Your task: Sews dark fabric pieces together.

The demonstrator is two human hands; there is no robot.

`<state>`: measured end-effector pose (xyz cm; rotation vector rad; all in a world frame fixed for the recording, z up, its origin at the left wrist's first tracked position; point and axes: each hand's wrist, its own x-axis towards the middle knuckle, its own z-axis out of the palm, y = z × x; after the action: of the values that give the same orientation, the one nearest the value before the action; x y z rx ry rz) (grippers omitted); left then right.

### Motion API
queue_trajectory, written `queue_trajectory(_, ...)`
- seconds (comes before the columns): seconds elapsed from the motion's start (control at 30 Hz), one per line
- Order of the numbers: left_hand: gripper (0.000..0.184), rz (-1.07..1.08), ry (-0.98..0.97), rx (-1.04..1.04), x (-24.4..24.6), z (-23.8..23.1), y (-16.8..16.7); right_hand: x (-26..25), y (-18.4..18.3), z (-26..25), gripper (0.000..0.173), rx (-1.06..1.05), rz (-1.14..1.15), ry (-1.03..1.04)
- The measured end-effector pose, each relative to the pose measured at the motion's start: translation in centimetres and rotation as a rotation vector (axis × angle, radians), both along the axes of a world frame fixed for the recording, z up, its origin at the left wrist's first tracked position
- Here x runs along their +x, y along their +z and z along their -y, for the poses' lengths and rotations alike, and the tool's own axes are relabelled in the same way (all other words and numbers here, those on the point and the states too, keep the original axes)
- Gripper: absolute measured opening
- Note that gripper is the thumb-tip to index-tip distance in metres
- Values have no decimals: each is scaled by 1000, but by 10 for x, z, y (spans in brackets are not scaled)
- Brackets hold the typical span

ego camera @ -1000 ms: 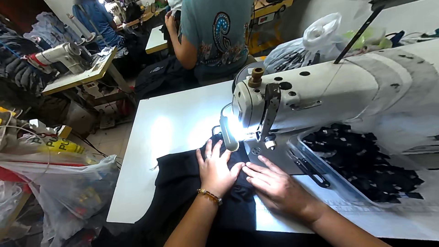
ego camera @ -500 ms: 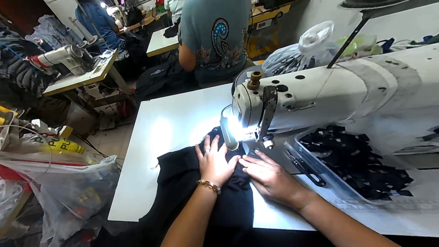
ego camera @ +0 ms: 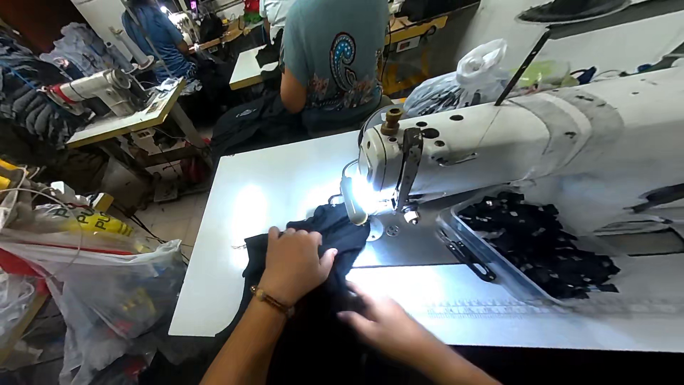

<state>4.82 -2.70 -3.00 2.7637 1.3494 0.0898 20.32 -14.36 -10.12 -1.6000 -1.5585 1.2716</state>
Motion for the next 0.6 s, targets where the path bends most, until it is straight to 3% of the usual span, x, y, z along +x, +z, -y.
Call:
queue_trajectory(0.07, 44, -115, 131, -73, 6, 1, 20, -31, 3, -24, 66, -80, -340, 47)
queue_trajectory(0.13, 48, -158, 179, -104, 11, 2, 28, -55, -5, -38, 62, -128, -770, 49)
queue_trajectory(0.17, 46, -177, 177, -131, 12, 2, 31, -56, -7, -39, 59, -129, -837, 105)
queue_trajectory(0.2, 42, -179, 158, -147, 11, 2, 30, -48, -7, -37, 52, -106, -772, 181)
queue_trajectory(0.27, 29, -131, 98, -165, 6, 5, 25, -14, 0, -24, 33, 19, -433, 223)
queue_trajectory(0.33, 22, -6, 40, -147, 2, 13, 16, 22, 0, -16, 20, 355, -56, -13)
queue_trajectory(0.4, 18, 159, -44, -97, 5, 29, 5, 53, -5, -26, 24, 681, 300, -174)
queue_trajectory(0.47, 15, 252, -158, -74, 16, 46, -6, 80, -13, -45, 33, 856, 511, -54)
queue_trajectory(0.6, 17, 294, -311, -176, 36, 67, -19, 102, -23, -64, 18, 1096, 666, 315)
